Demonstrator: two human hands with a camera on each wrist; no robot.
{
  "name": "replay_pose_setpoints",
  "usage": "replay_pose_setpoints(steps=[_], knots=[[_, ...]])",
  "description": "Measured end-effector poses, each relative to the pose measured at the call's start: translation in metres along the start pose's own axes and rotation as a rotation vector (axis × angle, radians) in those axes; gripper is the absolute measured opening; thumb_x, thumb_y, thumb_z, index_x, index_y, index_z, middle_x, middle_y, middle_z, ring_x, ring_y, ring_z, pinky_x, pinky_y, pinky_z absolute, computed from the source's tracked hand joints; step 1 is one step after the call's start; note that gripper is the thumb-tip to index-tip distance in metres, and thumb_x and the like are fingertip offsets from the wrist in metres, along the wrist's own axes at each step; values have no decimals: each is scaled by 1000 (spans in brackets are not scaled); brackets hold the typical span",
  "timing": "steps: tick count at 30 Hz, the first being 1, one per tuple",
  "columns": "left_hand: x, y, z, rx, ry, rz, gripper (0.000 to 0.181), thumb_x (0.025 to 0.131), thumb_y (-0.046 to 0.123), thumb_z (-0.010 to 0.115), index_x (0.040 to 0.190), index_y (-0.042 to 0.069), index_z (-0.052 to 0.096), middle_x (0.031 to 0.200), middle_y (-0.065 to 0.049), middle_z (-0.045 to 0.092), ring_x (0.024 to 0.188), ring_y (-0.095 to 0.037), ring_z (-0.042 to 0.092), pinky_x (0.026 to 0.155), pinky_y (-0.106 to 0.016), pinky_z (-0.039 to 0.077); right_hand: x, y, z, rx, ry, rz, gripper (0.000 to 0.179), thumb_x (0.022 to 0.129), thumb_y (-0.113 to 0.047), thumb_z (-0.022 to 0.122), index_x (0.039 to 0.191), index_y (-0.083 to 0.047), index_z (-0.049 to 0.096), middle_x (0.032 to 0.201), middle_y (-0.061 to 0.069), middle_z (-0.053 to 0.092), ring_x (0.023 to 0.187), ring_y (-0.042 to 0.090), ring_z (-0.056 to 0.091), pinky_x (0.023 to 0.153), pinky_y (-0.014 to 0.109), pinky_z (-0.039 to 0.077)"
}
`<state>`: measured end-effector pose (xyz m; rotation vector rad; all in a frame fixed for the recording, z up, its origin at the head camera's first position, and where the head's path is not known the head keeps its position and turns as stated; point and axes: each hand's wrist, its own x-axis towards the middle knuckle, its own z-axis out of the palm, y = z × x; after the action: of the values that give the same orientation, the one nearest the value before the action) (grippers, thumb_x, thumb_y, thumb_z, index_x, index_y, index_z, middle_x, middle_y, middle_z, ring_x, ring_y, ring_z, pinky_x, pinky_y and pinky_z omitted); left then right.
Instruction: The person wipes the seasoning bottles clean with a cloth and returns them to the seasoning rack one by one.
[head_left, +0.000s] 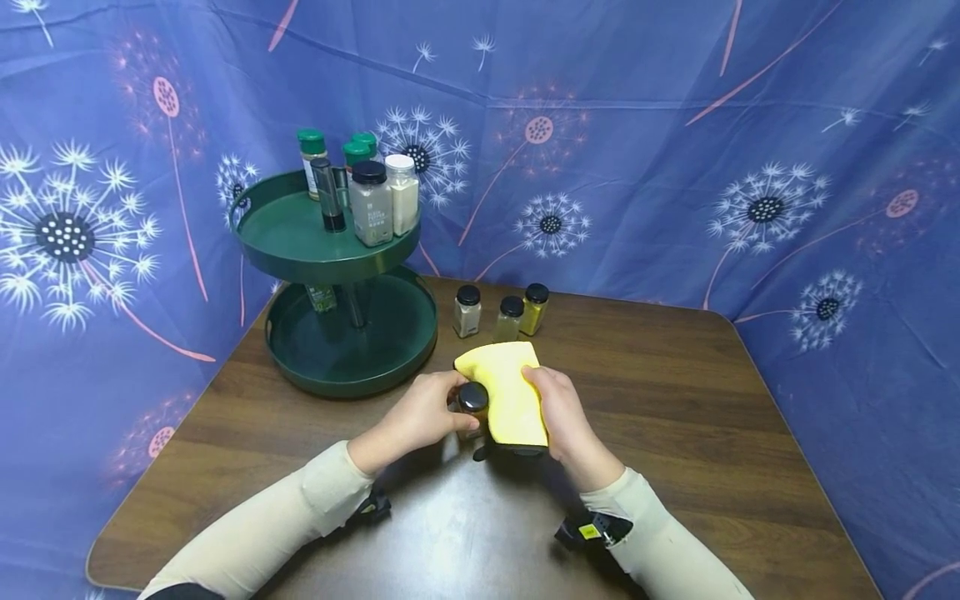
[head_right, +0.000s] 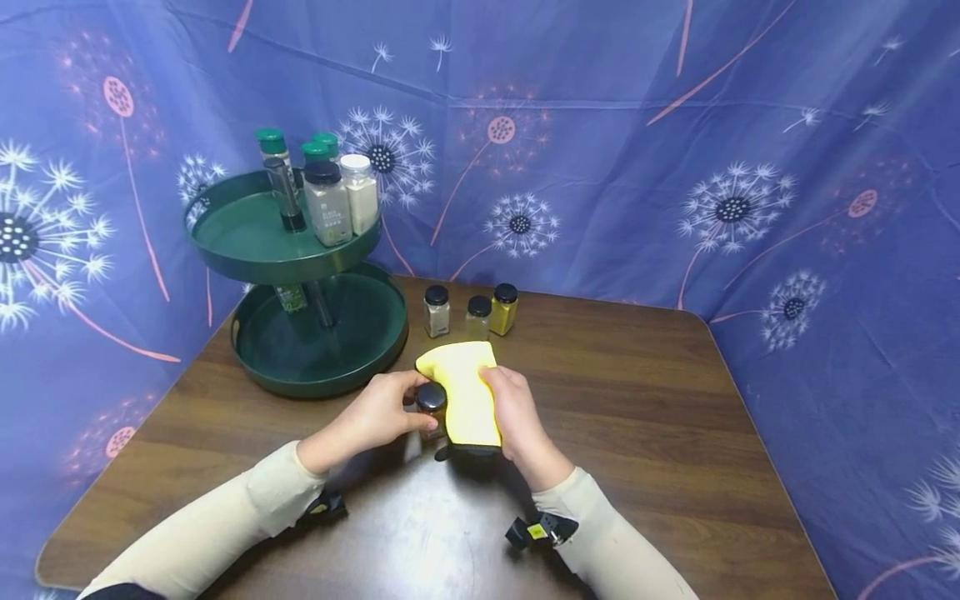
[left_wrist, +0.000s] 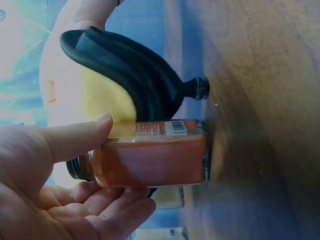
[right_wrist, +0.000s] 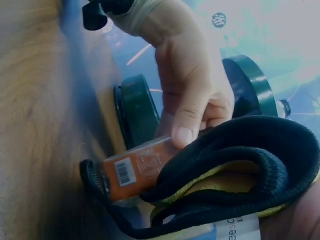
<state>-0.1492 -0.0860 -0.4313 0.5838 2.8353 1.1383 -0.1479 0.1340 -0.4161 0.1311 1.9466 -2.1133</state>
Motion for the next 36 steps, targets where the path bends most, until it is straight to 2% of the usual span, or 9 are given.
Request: replay_pose_setpoints(steps=[5, 10, 17, 19, 22, 25, 28, 32, 36], knots=[[1, 0, -1, -6, -22, -24, 40, 74, 26, 93, 105, 14, 71, 90, 6, 70, 84, -16, 65, 74, -32, 51, 4, -3, -8, 79, -23, 18, 31, 103, -30, 49, 107, 0, 60, 80, 7, 69, 67, 21, 70, 59, 39, 58], [3, -3, -1, -19, -43, -7, 42, 77, 24, 91, 111, 13, 70, 99, 3, 72, 91, -18, 67, 80, -36, 53, 10, -2, -14, 175, -12, 36, 33, 103, -31, 46, 115, -1, 56, 86, 8, 70, 73, 21, 72, 63, 40, 59], [4, -6, -5, -70, -104, 40, 52, 78, 13, 89, 125, 8, 66, 114, -3, 72, 108, -21, 68, 95, -42, 54, 8, -5, -16, 182, 1, 23, 37, 103, -33, 46, 119, -1, 55, 89, 7, 70, 76, 21, 71, 66, 40, 60], [4, -6, -5, -68, -108, 33, 60, 77, 17, 90, 129, 6, 64, 117, -5, 70, 109, -22, 67, 96, -42, 53, 8, -6, -17, 184, 2, 24, 37, 103, -33, 45, 120, -1, 55, 90, 7, 70, 77, 21, 71, 66, 41, 59], [2, -5, -1, -36, -86, -8, 71, 75, 34, 92, 132, 4, 61, 122, -7, 65, 110, -22, 63, 95, -41, 51, 8, -6, -17, 184, -4, 26, 38, 104, -33, 45, 122, -1, 54, 92, 7, 70, 79, 21, 72, 67, 40, 60], [-1, -4, 5, -19, -53, -78, 77, 72, 50, 92, 125, 4, 60, 116, -7, 61, 104, -20, 59, 91, -39, 51, 8, -6, -16, 182, -5, 24, 38, 104, -32, 45, 121, 0, 54, 91, 7, 70, 78, 21, 72, 67, 40, 60], [-2, -3, 10, -25, -28, -126, 73, 71, 54, 91, 115, 4, 59, 104, -5, 57, 93, -18, 56, 82, -35, 49, 7, -5, -16, 184, -1, 17, 37, 104, -32, 45, 119, 0, 55, 89, 7, 70, 76, 21, 71, 66, 40, 60], [-2, -3, 11, -27, -16, -121, 62, 74, 46, 91, 107, 5, 58, 95, -3, 55, 86, -17, 53, 76, -33, 46, 7, -5, -15, 190, 4, 12, 36, 103, -32, 46, 118, 0, 55, 88, 7, 70, 75, 21, 71, 65, 40, 59], [-2, -1, 8, -18, -30, -79, 57, 76, 33, 91, 115, 4, 60, 101, -4, 60, 92, -18, 58, 82, -36, 50, 9, -5, -16, 172, 15, 15, 38, 103, -32, 46, 120, 1, 54, 88, 6, 69, 76, 21, 71, 66, 39, 59]])
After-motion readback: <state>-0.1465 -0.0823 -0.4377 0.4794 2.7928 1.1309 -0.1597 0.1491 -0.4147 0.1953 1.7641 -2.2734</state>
